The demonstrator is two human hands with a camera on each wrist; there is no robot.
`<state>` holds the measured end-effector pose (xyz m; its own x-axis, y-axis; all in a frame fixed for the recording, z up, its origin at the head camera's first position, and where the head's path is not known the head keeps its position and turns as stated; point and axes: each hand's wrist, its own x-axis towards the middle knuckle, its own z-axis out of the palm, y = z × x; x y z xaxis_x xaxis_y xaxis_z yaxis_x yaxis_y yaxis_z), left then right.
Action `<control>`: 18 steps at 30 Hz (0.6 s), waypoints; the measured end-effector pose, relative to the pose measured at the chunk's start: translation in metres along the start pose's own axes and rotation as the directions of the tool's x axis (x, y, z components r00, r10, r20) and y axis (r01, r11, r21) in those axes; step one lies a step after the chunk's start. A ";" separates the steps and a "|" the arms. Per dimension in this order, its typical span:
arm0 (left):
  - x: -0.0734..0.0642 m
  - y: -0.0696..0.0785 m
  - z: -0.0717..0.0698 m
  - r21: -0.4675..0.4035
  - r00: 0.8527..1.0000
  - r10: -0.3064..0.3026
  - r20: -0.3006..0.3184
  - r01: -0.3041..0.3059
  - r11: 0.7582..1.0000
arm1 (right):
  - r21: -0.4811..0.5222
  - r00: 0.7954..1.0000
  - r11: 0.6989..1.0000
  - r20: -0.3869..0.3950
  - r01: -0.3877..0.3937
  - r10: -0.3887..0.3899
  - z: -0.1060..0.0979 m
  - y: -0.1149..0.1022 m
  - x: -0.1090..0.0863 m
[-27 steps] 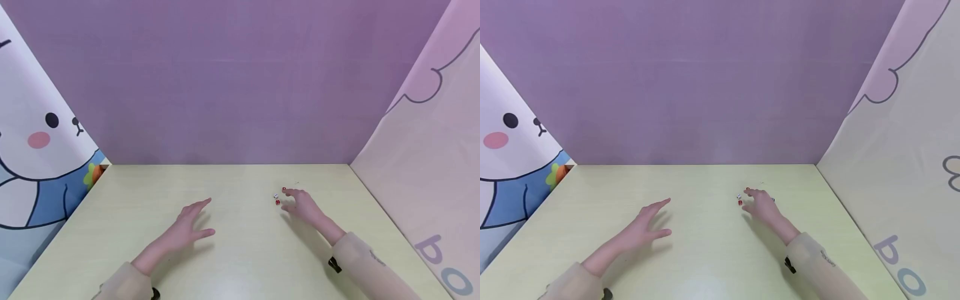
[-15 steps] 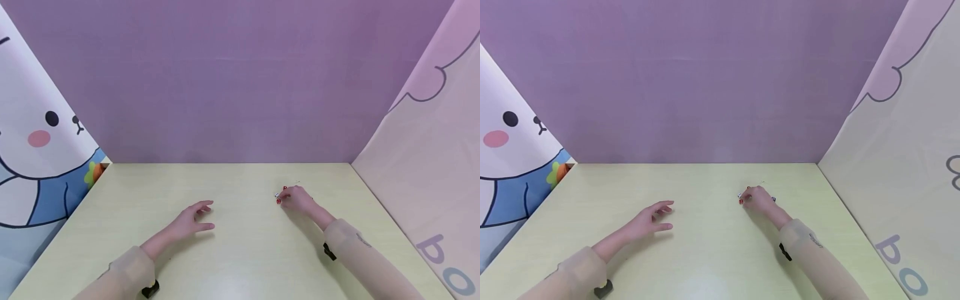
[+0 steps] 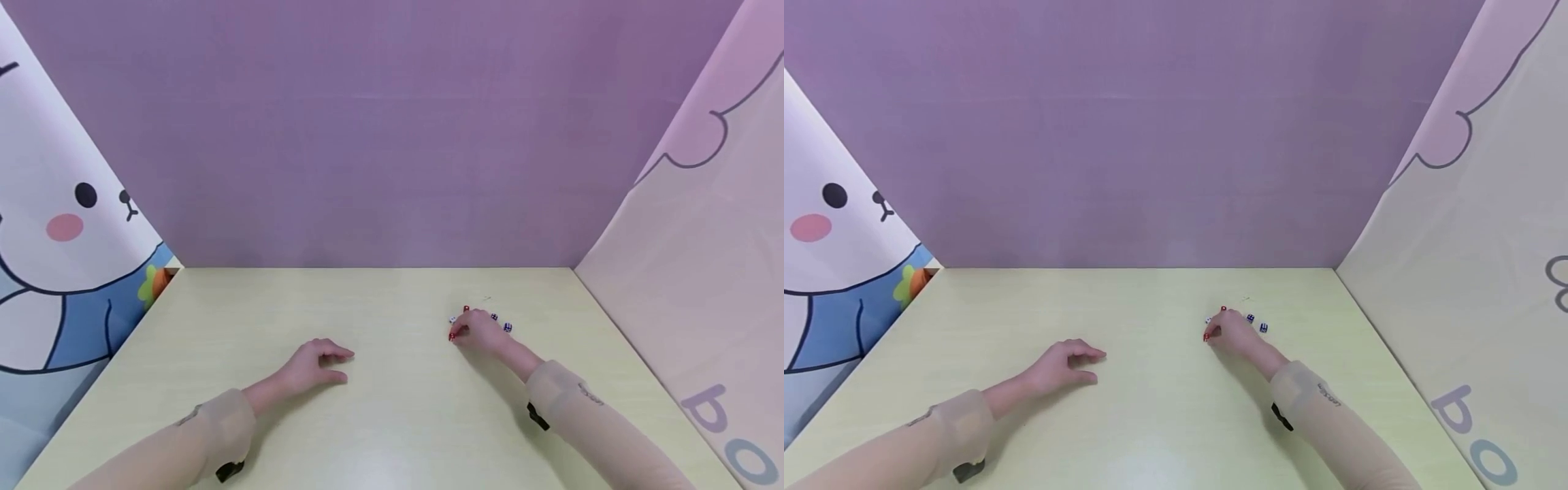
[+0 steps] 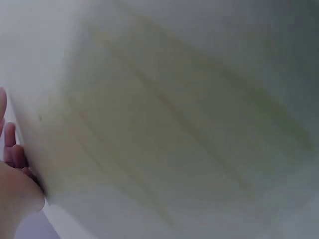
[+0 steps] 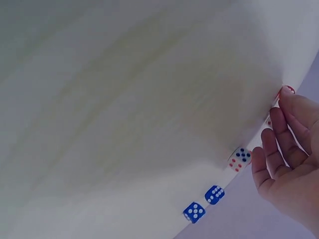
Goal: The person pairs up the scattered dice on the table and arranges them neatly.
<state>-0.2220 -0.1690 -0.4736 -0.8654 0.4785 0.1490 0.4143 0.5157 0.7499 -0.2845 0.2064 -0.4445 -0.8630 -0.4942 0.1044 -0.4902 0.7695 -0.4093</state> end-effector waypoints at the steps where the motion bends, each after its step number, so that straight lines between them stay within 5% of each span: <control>1: 0.001 -0.001 0.002 0.000 1.000 0.009 -0.006 -0.009 1.000 | 0.002 1.000 1.000 0.000 0.011 -0.011 0.001 -0.001 -0.001; 12: 0.012 -0.003 0.011 -0.015 0.998 0.067 -0.021 -0.067 0.998 | 0.096 0.996 0.993 0.057 0.065 -0.071 0.015 -0.027 -0.005; 18: 0.017 0.000 0.014 -0.015 0.998 0.042 -0.047 -0.043 0.999 | 0.123 0.991 0.987 0.064 0.107 -0.116 0.020 -0.045 -0.005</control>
<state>-0.2327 -0.1508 -0.4797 -0.8595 0.4660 0.2101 0.4465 0.4843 0.7524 -0.2557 0.1659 -0.4448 -0.7911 -0.6046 0.0932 -0.5610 0.6565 -0.5043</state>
